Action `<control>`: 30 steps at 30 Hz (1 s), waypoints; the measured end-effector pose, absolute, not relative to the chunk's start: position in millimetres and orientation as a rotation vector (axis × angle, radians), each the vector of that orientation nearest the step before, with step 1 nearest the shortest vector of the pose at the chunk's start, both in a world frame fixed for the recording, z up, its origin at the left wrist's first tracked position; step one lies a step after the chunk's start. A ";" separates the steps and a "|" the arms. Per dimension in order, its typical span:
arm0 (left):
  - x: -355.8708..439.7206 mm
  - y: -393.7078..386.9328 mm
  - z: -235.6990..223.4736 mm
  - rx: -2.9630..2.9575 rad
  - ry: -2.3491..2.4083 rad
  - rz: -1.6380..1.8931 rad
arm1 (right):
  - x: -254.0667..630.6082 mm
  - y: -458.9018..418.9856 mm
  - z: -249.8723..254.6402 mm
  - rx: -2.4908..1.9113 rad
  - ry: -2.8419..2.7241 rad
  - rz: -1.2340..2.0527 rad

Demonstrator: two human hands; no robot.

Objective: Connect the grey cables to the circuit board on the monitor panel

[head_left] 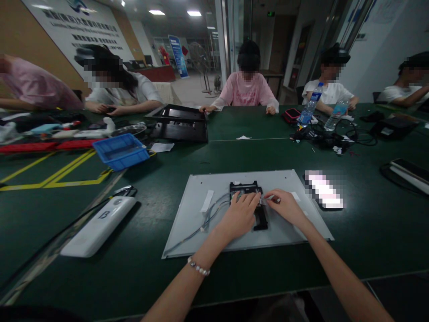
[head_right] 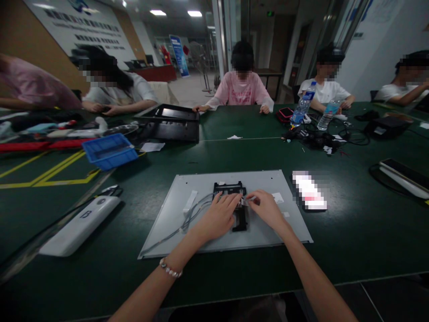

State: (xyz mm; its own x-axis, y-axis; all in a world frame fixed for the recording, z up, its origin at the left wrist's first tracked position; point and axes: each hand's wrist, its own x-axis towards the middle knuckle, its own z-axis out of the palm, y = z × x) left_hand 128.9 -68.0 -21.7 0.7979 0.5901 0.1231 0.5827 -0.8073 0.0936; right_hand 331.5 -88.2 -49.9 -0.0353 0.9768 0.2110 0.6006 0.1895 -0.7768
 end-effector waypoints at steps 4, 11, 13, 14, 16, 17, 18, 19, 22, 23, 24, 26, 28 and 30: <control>129.2 -69.8 -16.1 2.909 0.960 0.291 | 330.5 -88.9 -48.3 -1.502 -1.749 0.603; 100.2 -37.8 6.5 2.790 1.077 0.485 | 330.7 -92.0 -46.0 -1.522 -1.776 0.457; 80.4 -20.3 8.3 2.739 1.196 0.500 | 330.3 -93.1 -45.1 -1.534 -1.788 0.417; 69.5 -12.1 7.8 2.707 1.242 0.492 | 329.8 -93.7 -44.5 -1.538 -1.797 0.403; 47.9 1.2 4.2 2.618 1.317 0.464 | 328.6 -94.9 -42.6 -1.541 -1.813 0.391; 38.0 6.0 1.4 2.584 1.323 0.438 | 328.0 -95.4 -41.6 -1.542 -1.818 0.390; 29.2 9.5 -1.8 2.558 1.318 0.411 | 327.5 -95.9 -40.7 -1.542 -1.823 0.389; 21.6 12.1 -5.2 2.537 1.315 0.396 | 327.0 -96.3 -40.0 -1.542 -1.827 0.389; 7.3 16.3 -15.5 2.461 1.302 0.395 | 326.6 -97.3 -39.2 -1.543 -1.837 0.381; 5.1 17.3 -18.5 2.434 1.294 0.405 | 326.7 -97.6 -39.2 -1.543 -1.840 0.377; 3.8 18.3 -21.2 2.411 1.286 0.418 | 326.9 -97.8 -39.2 -1.542 -1.843 0.374; 3.1 20.3 -25.5 2.390 1.286 0.442 | 327.0 -98.1 -39.0 -1.542 -1.846 0.369; 3.7 22.1 -28.6 2.400 1.303 0.465 | 326.8 -98.3 -38.6 -1.544 -1.850 0.371; 4.2 23.0 -31.3 2.420 1.309 0.490 | 326.3 -98.3 -38.3 -1.548 -1.851 0.370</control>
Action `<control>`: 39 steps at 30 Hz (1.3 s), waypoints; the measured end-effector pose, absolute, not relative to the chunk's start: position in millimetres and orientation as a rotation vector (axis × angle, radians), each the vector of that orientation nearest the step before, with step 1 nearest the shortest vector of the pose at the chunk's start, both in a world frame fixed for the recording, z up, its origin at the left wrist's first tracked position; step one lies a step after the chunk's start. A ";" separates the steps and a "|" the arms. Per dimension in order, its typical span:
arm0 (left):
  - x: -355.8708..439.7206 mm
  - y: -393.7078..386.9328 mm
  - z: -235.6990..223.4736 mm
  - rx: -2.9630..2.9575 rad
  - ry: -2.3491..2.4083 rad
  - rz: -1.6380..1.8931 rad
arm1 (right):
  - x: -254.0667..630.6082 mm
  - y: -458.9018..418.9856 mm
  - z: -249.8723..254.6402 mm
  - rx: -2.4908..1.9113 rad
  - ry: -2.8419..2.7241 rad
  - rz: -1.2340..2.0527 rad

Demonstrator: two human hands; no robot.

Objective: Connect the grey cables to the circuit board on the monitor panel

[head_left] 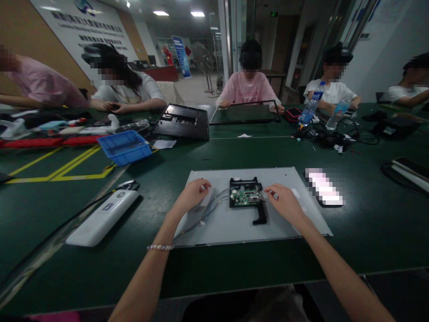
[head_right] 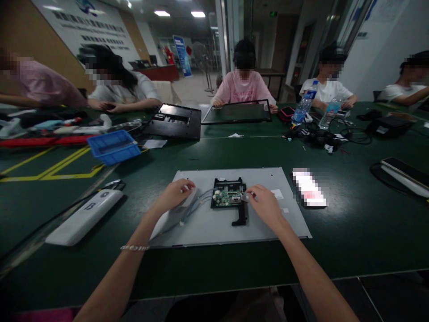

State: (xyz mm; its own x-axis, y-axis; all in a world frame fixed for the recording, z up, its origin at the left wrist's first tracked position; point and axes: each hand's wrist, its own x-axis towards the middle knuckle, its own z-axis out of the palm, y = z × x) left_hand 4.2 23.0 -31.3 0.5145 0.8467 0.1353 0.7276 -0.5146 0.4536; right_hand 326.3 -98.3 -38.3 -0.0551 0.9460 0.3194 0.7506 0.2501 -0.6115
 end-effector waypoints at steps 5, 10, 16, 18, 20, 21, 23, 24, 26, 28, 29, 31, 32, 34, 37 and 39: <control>2.5 22.8 -33.3 2.416 1.280 0.554 | 325.2 -97.5 -40.0 -1.549 -1.852 0.353; -5.0 19.4 -15.7 2.213 1.292 0.670 | 324.6 -96.3 -42.0 -1.541 -1.819 0.316; -10.9 8.9 1.4 1.874 1.188 0.743 | 317.3 -98.9 -36.4 -1.481 -1.781 0.263; -9.0 5.1 1.3 1.901 1.184 0.666 | 312.4 -100.3 -33.7 -1.457 -1.812 0.257; -6.0 1.7 0.8 1.952 1.177 0.561 | 306.4 -101.7 -31.1 -1.429 -1.853 0.255; -4.4 0.2 0.7 1.974 1.180 0.514 | 303.0 -102.4 -29.6 -1.416 -1.873 0.255; -1.8 -2.1 0.8 2.012 1.202 0.451 | 295.6 -104.0 -25.6 -1.387 -1.926 0.260; -1.0 -2.7 0.7 2.028 1.218 0.433 | 291.6 -105.0 -22.9 -1.367 -1.963 0.263; -0.2 -2.9 -0.6 2.058 1.248 0.421 | 283.2 -107.3 -16.1 -1.315 -2.058 0.269; -0.4 -1.9 -3.6 2.087 1.268 0.422 | 273.8 -109.7 -8.7 -1.257 -2.159 0.279; -0.7 -1.1 -5.8 2.100 1.277 0.421 | 268.7 -110.7 -5.4 -1.232 -2.203 0.282; -1.4 0.7 -10.6 2.122 1.292 0.418 | 257.7 -111.7 -0.5 -1.182 -2.283 0.282; -1.7 1.6 -13.1 2.130 1.293 0.413 | 251.8 -111.5 0.7 -1.149 -2.324 0.277; -2.4 3.3 -17.5 2.142 1.291 0.407 | 239.6 -109.1 0.4 -1.077 -2.405 0.252; -3.3 5.2 -21.9 2.157 1.274 0.403 | 222.1 -101.9 -5.4 -0.993 -2.510 0.183; -3.9 5.8 -23.2 2.175 1.273 0.403 | 212.1 -96.2 -11.0 -0.973 -2.561 0.120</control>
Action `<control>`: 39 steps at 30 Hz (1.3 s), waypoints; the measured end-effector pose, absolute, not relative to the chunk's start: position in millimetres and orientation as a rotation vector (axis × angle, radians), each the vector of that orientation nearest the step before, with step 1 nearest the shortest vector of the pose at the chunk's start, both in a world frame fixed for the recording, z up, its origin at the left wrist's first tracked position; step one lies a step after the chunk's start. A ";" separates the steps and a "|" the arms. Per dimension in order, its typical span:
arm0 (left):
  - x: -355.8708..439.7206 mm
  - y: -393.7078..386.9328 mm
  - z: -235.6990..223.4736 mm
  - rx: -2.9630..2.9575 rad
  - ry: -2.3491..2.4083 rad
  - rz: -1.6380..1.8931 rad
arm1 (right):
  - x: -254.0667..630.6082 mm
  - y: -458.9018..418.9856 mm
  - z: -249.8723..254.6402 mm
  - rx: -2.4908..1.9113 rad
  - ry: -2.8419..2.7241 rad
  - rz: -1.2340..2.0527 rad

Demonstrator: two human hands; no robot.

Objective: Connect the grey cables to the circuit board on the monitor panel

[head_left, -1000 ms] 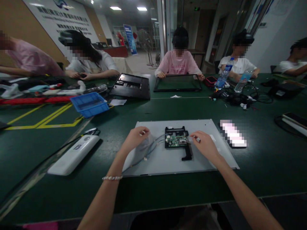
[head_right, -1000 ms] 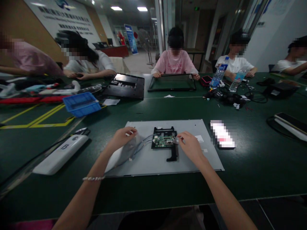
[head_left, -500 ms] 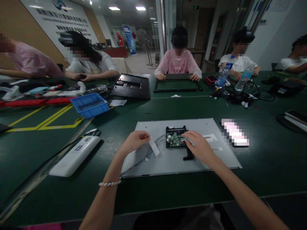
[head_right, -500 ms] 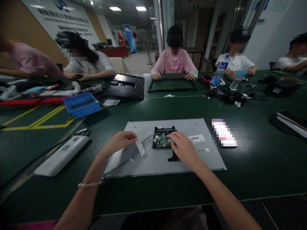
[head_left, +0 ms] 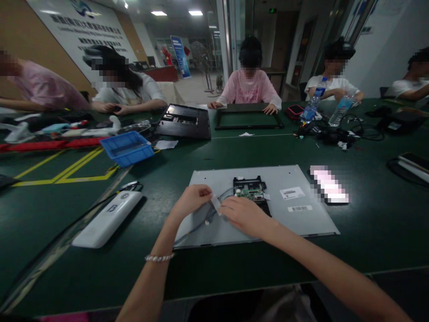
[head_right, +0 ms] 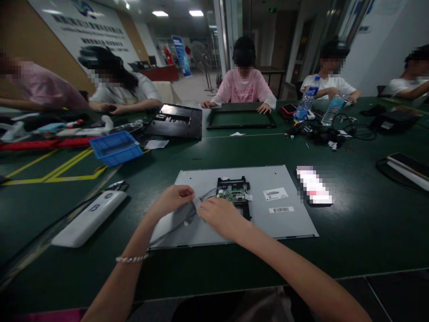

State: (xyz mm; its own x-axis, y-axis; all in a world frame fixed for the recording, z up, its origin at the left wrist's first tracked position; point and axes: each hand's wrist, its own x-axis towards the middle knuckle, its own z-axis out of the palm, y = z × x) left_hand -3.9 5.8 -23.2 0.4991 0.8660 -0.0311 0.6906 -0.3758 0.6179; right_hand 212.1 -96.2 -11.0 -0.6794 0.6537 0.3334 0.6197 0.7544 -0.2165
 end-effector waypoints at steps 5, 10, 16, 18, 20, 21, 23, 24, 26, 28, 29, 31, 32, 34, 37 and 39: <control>-3.0 2.0 -19.7 2.246 1.340 0.379 | 198.1 -87.0 -24.0 -1.010 -2.615 -0.012; 5.9 -8.9 -1.6 2.378 1.317 0.699 | 198.4 -86.0 -29.0 -1.055 -2.573 -0.035; 16.4 -19.8 12.2 2.504 1.105 0.430 | 198.6 -86.2 -31.5 -1.073 -2.547 -0.019; 16.6 -19.6 7.2 2.512 1.060 0.342 | 197.9 -85.9 -32.9 -1.070 -2.547 -0.009; 15.4 -18.1 -0.2 2.514 1.046 0.281 | 197.4 -85.9 -33.9 -1.059 -2.547 -0.002; 14.6 -17.1 -3.8 2.513 1.047 0.266 | 197.3 -86.0 -34.0 -1.051 -2.548 0.002; 12.8 -15.5 -9.4 2.507 1.057 0.265 | 197.5 -86.6 -33.4 -1.034 -2.554 0.014; 12.0 -14.9 -11.2 2.499 1.065 0.270 | 197.6 -87.1 -32.8 -1.026 -2.559 0.023; 10.8 -14.2 -13.1 2.478 1.074 0.272 | 198.1 -88.4 -31.7 -1.016 -2.571 0.040; 10.0 -13.7 -13.5 2.460 1.077 0.262 | 198.6 -90.1 -31.0 -1.010 -2.583 0.047; 9.7 -13.4 -13.5 2.456 1.077 0.260 | 198.9 -91.1 -30.8 -1.008 -2.587 0.046; 9.2 -12.8 -13.8 2.453 1.075 0.253 | 199.3 -93.2 -30.6 -0.996 -2.596 0.043; 9.0 -12.5 -14.1 2.453 1.073 0.250 | 199.3 -94.3 -30.4 -0.989 -2.600 0.040; 8.6 -11.8 -14.8 2.454 1.065 0.238 | 199.2 -96.5 -29.8 -0.979 -2.608 0.031; 7.9 -10.8 -15.9 2.449 1.053 0.234 | 198.3 -99.6 -29.1 -0.973 -2.614 0.028; 7.8 -10.4 -16.2 2.450 1.043 0.239 | 197.4 -101.0 -29.1 -0.968 -2.615 0.036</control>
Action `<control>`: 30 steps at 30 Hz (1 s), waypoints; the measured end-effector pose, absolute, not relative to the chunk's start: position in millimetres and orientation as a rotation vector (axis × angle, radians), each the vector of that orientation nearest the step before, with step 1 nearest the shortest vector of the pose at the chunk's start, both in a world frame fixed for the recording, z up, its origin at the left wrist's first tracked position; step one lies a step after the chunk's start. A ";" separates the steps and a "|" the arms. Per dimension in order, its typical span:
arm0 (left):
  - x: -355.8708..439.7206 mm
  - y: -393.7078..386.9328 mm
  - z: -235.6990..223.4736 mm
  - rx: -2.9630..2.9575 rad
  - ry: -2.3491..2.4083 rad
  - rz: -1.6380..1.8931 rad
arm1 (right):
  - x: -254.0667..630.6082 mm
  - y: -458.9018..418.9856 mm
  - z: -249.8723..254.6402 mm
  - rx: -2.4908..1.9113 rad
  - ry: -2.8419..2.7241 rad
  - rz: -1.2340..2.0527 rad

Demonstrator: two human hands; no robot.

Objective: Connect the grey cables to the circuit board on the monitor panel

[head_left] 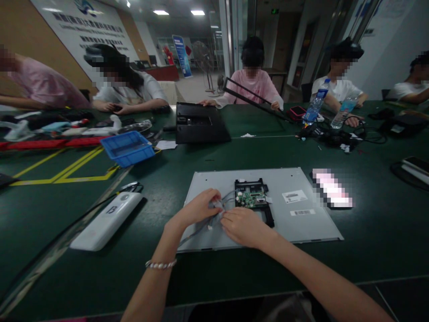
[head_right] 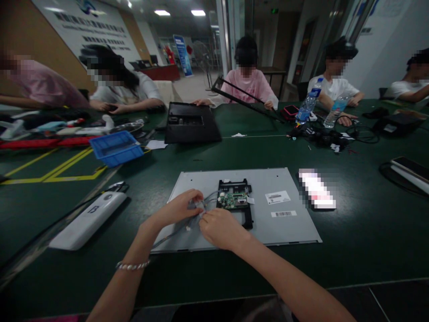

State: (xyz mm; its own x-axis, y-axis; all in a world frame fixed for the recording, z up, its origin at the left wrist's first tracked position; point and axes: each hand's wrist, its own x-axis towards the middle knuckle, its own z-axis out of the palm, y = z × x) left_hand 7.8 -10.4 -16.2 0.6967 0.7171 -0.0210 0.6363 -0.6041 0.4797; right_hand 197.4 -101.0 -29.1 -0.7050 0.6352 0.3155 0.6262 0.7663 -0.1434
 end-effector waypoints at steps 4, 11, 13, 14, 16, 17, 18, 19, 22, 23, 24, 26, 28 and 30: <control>9.3 -11.3 -15.9 2.472 1.034 0.244 | 195.4 -101.7 -29.9 -0.974 -2.610 0.034; 16.8 -18.1 -16.8 2.579 1.113 0.282 | 192.7 -102.1 -28.1 -0.972 -2.607 0.041; 19.3 -19.9 -16.7 2.599 1.138 0.277 | 191.8 -102.8 -28.1 -0.986 -2.605 0.060; 20.4 -20.6 -16.6 2.603 1.147 0.272 | 191.4 -103.1 -28.2 -0.991 -2.605 0.072; 22.2 -21.6 -16.3 2.608 1.165 0.270 | 190.8 -103.6 -27.8 -1.006 -2.607 0.089; 22.8 -21.8 -16.2 2.612 1.169 0.268 | 190.7 -103.7 -27.3 -1.010 -2.613 0.092; 23.2 -21.9 -16.1 2.617 1.169 0.267 | 190.7 -103.7 -26.8 -1.013 -2.619 0.091; 23.4 -21.7 -16.0 2.623 1.167 0.269 | 190.8 -103.7 -26.3 -1.012 -2.626 0.088; 23.2 -20.3 -15.6 2.634 1.140 0.267 | 191.1 -103.2 -26.3 -0.994 -2.638 0.069; 23.1 -19.8 -15.5 2.635 1.132 0.267 | 190.9 -102.9 -27.2 -0.989 -2.635 0.062; 23.1 -19.3 -15.4 2.637 1.126 0.266 | 190.5 -102.8 -28.3 -0.986 -2.630 0.058; 23.4 -18.8 -15.2 2.639 1.122 0.270 | 189.3 -102.6 -29.8 -0.989 -2.613 0.064; 23.8 -19.0 -15.0 2.642 1.124 0.280 | 189.2 -102.8 -27.8 -0.989 -2.591 0.088; 23.8 -19.8 -14.3 2.643 1.125 0.289 | 193.4 -103.0 -20.4 -0.986 -2.548 0.119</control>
State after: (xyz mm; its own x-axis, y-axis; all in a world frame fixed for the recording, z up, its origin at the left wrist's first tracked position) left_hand 23.8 -19.8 -14.3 0.6816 0.7271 0.0818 0.6766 -0.6689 0.3078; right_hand 193.4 -103.0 -20.4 -0.6689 0.6618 0.3384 0.6274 0.7468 -0.2205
